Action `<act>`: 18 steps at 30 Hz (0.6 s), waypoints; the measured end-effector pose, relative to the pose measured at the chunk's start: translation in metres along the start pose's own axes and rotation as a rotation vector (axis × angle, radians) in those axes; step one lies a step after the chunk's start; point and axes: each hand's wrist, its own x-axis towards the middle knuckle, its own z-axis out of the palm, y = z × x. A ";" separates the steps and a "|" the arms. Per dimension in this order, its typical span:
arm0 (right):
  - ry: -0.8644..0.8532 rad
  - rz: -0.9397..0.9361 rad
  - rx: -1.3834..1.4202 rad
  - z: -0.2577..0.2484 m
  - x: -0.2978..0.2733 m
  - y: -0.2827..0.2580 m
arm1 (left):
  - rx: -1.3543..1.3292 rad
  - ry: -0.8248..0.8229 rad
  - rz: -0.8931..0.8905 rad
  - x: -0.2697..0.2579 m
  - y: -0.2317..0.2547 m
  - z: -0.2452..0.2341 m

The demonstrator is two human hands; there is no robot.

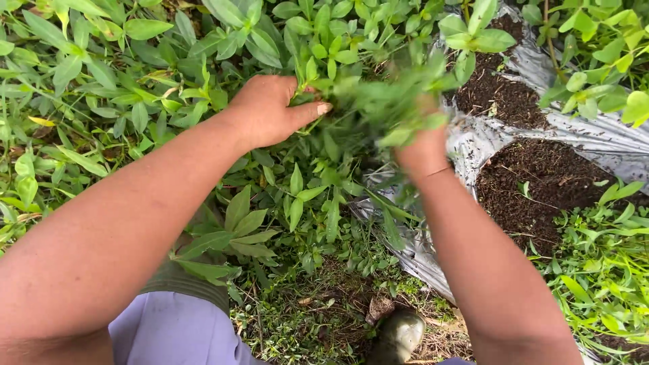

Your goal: The person kneels on the ground and pulls weeds by hand from a garden bed covered with black plastic mulch. They gather the uprooted weeds into a pile and continue clearing the area around the crop plants.

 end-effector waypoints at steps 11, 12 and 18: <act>-0.653 0.003 -0.603 -0.026 0.002 -0.068 | -0.049 -0.041 0.055 0.010 0.008 -0.002; -0.652 0.003 -0.604 -0.006 -0.007 -0.052 | -0.049 -0.041 0.056 0.009 0.014 -0.002; -0.222 -0.232 -0.634 0.048 -0.033 -0.006 | -0.054 -0.059 0.011 0.007 0.018 -0.001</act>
